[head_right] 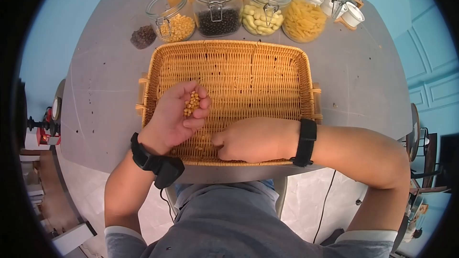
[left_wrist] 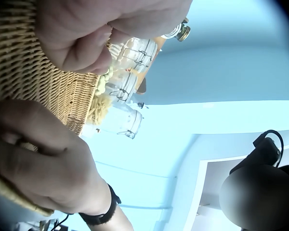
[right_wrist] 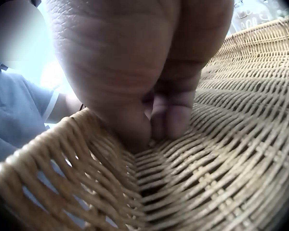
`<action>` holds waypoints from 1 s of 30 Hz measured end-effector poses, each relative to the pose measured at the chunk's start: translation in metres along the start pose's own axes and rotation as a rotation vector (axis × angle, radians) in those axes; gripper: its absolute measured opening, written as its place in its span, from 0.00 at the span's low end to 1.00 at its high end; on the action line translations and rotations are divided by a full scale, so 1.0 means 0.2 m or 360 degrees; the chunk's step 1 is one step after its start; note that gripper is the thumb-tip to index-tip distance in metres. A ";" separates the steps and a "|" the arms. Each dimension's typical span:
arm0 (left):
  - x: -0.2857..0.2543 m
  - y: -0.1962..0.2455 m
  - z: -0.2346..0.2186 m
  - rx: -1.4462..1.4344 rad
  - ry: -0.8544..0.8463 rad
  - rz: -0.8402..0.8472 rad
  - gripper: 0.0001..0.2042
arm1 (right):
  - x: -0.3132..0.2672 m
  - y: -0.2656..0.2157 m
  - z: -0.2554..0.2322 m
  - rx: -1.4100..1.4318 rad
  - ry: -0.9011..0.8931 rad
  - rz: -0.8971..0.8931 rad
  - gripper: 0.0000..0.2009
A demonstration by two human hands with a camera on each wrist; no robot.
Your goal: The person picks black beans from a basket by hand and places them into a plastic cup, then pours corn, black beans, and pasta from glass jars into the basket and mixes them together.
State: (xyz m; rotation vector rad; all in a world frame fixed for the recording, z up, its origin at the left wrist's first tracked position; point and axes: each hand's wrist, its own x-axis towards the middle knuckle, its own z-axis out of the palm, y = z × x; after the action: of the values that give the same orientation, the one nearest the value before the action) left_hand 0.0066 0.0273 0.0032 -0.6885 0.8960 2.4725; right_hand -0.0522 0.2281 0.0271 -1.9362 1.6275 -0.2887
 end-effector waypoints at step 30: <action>0.00 -0.01 0.00 0.0051 -0.0054 -0.0025 0.11 | -0.11 -0.06 -0.03 -0.0297 0.0175 0.0480 0.06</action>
State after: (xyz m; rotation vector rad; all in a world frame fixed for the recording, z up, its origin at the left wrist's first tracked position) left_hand 0.0074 0.0287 0.0012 -0.6381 0.9118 2.4437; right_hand -0.0494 0.2481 0.0426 -1.7972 2.0520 -0.1274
